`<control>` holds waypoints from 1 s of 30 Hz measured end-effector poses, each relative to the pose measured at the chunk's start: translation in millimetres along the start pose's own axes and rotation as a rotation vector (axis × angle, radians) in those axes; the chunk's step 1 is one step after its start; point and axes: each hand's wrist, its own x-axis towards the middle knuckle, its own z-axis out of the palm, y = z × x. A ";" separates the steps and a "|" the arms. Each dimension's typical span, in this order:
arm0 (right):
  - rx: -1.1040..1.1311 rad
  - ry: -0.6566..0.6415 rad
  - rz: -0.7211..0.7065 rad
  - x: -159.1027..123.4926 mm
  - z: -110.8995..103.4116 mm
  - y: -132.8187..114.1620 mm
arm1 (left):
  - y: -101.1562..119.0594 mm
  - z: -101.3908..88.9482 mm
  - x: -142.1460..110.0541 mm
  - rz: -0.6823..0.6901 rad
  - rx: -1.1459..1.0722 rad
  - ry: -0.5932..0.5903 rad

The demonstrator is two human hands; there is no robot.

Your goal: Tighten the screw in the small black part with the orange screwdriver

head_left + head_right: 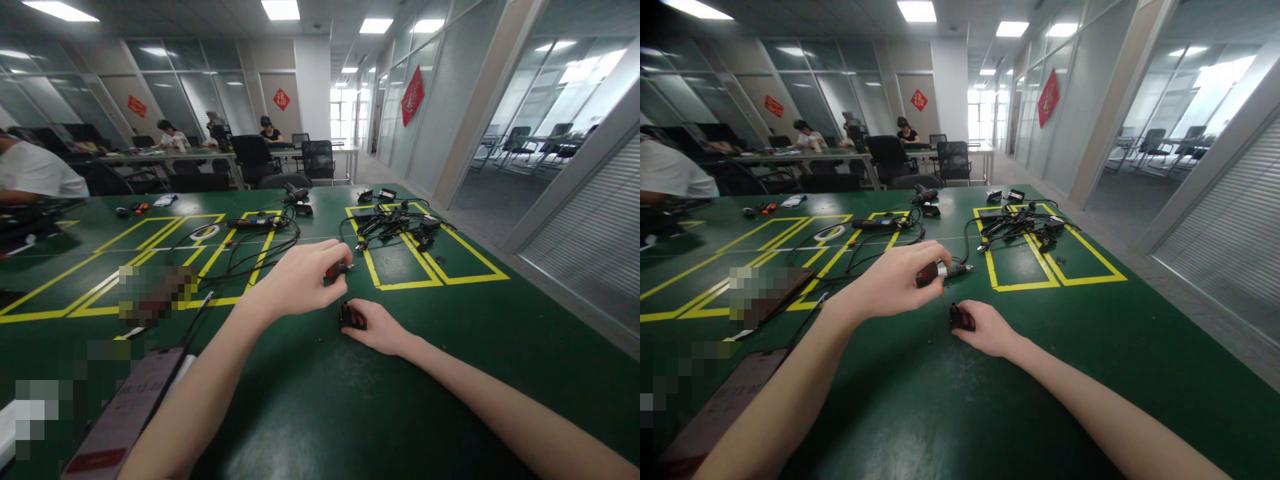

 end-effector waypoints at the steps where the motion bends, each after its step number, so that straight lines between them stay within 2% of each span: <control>1: 0.001 -0.001 0.001 0.0 0.1 0.3 | -0.1 0.0 0.2 -0.015 0.008 -0.009; 4: 0.003 -0.007 0.009 -0.1 0.1 0.4 | -0.4 0.1 0.4 -0.040 0.024 -0.010; 8: 0.005 -0.003 0.004 -0.1 -1.0 -0.7 | -0.4 0.0 0.0 -0.001 0.033 0.014; 12: -0.002 -0.004 0.009 0.2 -1.5 -1.4 | 0.6 -0.4 0.3 -0.040 0.048 -0.005; 16: 0.012 -0.002 0.004 0.4 -0.9 -0.3 | 1.7 -0.1 0.5 0.004 0.028 0.022; 21: 0.008 -0.008 0.003 0.8 -0.6 -0.3 | 0.5 3.4 1.3 -0.034 0.040 0.020; 27: 0.003 -0.010 0.009 0.7 -1.3 -1.6 | -0.7 4.3 1.8 0.026 0.021 0.038; 30: -0.003 -0.017 0.011 0.5 -2.0 -2.1 | -1.6 4.8 2.3 0.002 0.058 0.033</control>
